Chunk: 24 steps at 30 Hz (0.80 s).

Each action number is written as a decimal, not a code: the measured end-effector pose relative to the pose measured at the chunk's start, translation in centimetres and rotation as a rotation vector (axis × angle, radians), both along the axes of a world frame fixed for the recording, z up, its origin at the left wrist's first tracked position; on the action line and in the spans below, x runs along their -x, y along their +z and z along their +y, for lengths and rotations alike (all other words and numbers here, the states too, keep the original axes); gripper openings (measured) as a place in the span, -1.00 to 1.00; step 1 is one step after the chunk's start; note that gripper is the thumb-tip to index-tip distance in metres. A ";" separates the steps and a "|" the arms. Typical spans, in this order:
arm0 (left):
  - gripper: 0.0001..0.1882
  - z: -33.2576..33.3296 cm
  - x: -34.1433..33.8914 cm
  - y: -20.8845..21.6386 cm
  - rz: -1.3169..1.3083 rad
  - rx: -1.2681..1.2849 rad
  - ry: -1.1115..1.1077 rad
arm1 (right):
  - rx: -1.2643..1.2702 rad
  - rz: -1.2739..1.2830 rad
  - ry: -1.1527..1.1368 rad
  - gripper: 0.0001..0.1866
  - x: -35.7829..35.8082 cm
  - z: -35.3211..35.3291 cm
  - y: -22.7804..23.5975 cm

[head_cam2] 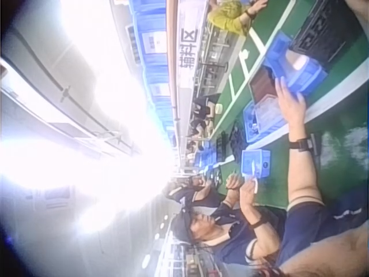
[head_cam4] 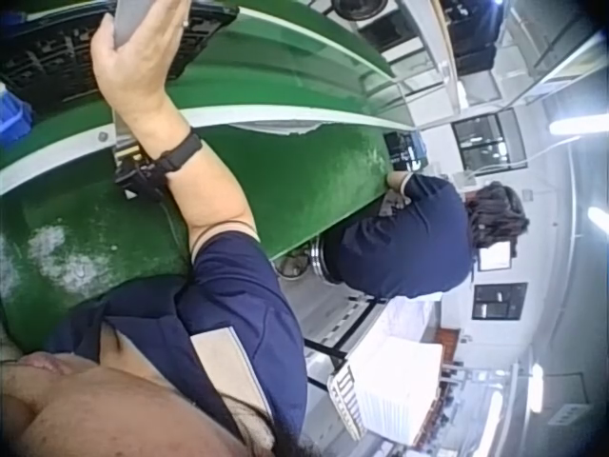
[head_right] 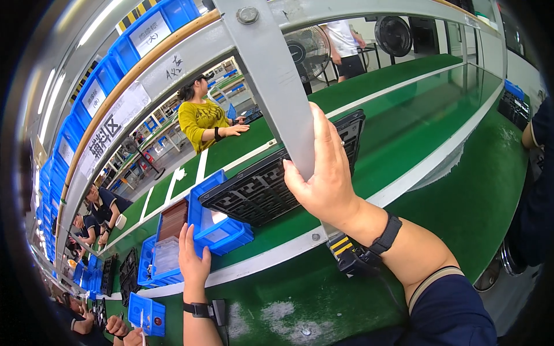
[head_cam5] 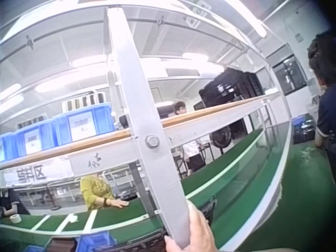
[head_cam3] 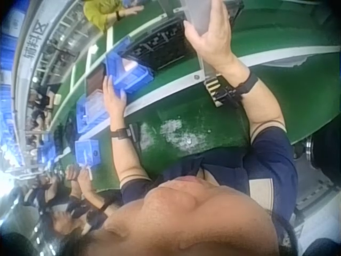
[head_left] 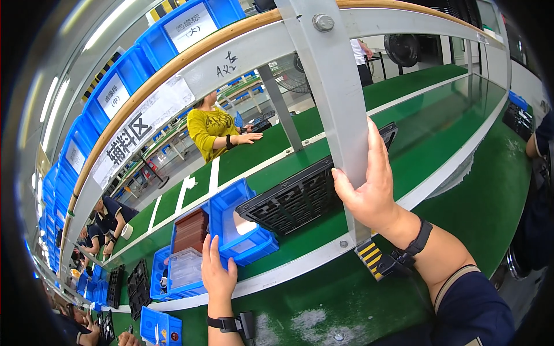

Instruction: The recorder is assembling small electronic components at a workstation, including applying stickers and sorting parts into bins.

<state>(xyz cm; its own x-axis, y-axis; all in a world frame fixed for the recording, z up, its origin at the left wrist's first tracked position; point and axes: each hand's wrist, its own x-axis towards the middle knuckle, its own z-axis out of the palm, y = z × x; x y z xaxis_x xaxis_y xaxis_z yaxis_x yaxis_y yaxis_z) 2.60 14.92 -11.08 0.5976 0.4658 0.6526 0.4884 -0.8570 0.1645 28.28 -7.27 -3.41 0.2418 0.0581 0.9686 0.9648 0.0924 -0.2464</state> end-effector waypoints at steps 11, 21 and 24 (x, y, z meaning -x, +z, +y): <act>-0.29 0.0 0.0 -0.2 -0.007 -0.022 -0.015 | 0.004 -0.001 -0.008 -0.15 -0.2 0.0 -0.2; -0.29 -0.2 0.1 0.2 0.012 0.058 -0.003 | 0.005 -0.008 -0.008 -0.15 0.0 0.0 -0.1; -0.29 -0.3 0.1 0.2 0.014 0.052 0.005 | 0.000 -0.010 0.000 -0.15 -0.1 0.0 -0.1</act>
